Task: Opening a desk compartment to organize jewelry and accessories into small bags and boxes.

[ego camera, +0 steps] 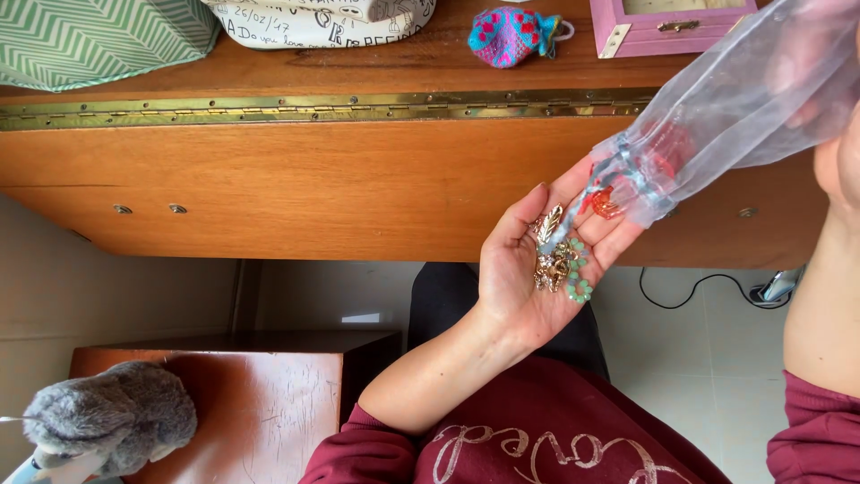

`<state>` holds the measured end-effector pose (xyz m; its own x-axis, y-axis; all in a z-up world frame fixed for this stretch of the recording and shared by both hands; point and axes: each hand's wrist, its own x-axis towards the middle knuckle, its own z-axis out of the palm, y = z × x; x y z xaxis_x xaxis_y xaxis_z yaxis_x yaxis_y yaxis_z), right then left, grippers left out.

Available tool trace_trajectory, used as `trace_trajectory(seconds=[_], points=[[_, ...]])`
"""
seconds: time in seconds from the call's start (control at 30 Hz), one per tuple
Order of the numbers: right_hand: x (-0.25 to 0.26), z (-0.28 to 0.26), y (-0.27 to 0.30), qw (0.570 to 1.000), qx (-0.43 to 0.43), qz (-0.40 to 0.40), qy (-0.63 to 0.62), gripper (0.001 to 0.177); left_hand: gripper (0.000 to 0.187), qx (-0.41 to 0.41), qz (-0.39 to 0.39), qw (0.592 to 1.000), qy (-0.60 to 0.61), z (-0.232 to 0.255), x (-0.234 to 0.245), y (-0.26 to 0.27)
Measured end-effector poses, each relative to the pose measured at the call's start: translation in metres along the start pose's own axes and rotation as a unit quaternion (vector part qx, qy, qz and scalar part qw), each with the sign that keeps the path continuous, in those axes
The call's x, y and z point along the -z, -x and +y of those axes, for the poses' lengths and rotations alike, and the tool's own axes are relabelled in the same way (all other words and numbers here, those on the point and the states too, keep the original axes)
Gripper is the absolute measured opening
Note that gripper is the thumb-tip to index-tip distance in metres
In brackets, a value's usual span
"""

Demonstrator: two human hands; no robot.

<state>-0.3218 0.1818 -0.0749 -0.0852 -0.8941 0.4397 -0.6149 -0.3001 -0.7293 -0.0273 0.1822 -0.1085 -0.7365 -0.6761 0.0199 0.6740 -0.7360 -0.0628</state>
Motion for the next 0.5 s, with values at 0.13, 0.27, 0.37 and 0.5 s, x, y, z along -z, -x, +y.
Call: trace_trajectory(seconds=[0.13,0.27,0.37,0.5], points=[[-0.016,-0.043,-0.005,0.998,0.022,-0.022,-0.054,0.049,0.055,-0.009,-0.003,1.0,-0.026,0.0,-0.005,-0.002],[-0.013,-0.042,-0.002,0.995,0.007,-0.017,-0.099,0.048,0.052,-0.003,0.0,1.0,-0.014,-0.001,-0.005,-0.001],[-0.015,-0.061,-0.012,0.992,-0.012,-0.018,-0.128,0.046,0.049,0.0,-0.002,1.0,0.029,0.0,-0.003,0.0],[-0.02,-0.08,-0.022,0.988,-0.008,-0.038,-0.147,0.047,0.047,-0.004,0.004,0.999,0.04,0.002,-0.001,-0.001]])
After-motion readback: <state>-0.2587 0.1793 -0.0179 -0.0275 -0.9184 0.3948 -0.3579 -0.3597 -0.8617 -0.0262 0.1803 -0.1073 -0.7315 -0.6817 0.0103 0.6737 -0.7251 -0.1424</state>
